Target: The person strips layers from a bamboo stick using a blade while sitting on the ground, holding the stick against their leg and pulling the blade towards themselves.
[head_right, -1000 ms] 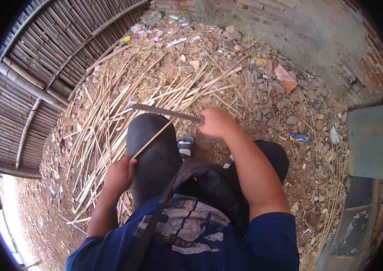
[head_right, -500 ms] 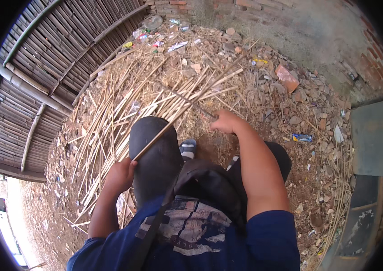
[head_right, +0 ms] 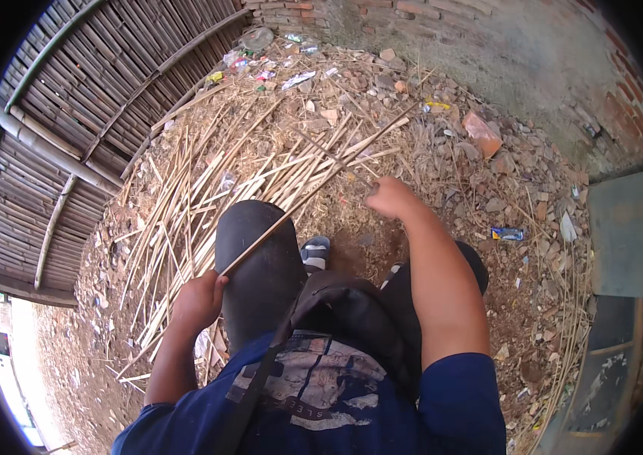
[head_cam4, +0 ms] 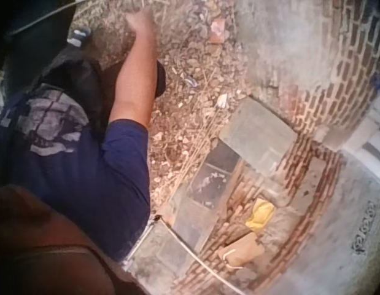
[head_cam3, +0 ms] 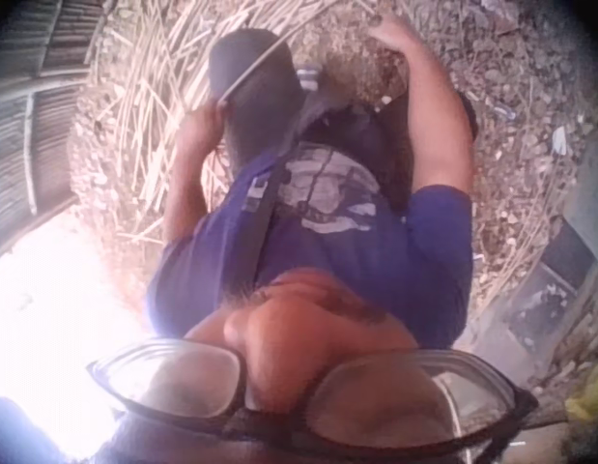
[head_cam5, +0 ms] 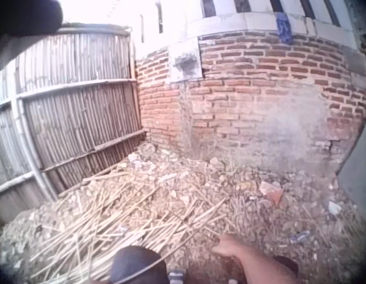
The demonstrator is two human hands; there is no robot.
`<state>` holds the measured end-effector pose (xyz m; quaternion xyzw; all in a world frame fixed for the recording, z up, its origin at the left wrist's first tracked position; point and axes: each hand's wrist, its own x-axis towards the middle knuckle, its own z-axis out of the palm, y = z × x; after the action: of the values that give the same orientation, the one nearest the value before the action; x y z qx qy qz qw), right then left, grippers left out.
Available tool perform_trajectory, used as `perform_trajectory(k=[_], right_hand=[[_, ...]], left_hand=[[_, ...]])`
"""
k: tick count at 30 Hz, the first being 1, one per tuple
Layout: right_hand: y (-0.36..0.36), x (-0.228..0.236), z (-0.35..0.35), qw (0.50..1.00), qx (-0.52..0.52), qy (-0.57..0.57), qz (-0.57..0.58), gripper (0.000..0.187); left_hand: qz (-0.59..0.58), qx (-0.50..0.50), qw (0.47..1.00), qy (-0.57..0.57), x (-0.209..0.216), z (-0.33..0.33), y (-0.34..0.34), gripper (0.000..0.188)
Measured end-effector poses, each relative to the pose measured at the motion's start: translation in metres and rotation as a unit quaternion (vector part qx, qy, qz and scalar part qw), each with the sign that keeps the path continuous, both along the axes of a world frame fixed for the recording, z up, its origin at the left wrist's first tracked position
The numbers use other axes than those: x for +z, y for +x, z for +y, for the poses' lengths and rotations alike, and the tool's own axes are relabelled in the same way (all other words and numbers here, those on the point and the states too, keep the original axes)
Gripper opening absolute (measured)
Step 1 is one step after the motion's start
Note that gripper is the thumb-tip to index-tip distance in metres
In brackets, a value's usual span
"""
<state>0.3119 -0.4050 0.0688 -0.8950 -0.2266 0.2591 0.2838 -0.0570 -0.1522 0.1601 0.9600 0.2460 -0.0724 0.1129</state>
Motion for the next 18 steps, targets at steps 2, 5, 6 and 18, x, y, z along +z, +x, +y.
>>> perform_trajectory(k=[2,5,6,18], right_hand=[[-0.024,0.015,0.014,0.999,0.023,0.026,0.024,0.035],[-0.046,0.012,0.024,0.977,0.158,0.021,-0.145,0.037],[-0.041,0.008,0.019,0.989,0.125,0.003,-0.080,0.040],[-0.062,0.052,0.029,0.977,0.189,-0.047,-0.088,0.046]], left_hand=[[0.006,0.005,1.000,0.005,0.002,-0.003,0.001,0.037],[0.000,0.009,1.000,0.011,-0.004,-0.005,0.004,0.037],[-0.008,0.006,1.000,0.009,-0.007,-0.003,0.005,0.037],[-0.032,0.015,0.999,0.004,-0.019,-0.006,-0.003,0.032]])
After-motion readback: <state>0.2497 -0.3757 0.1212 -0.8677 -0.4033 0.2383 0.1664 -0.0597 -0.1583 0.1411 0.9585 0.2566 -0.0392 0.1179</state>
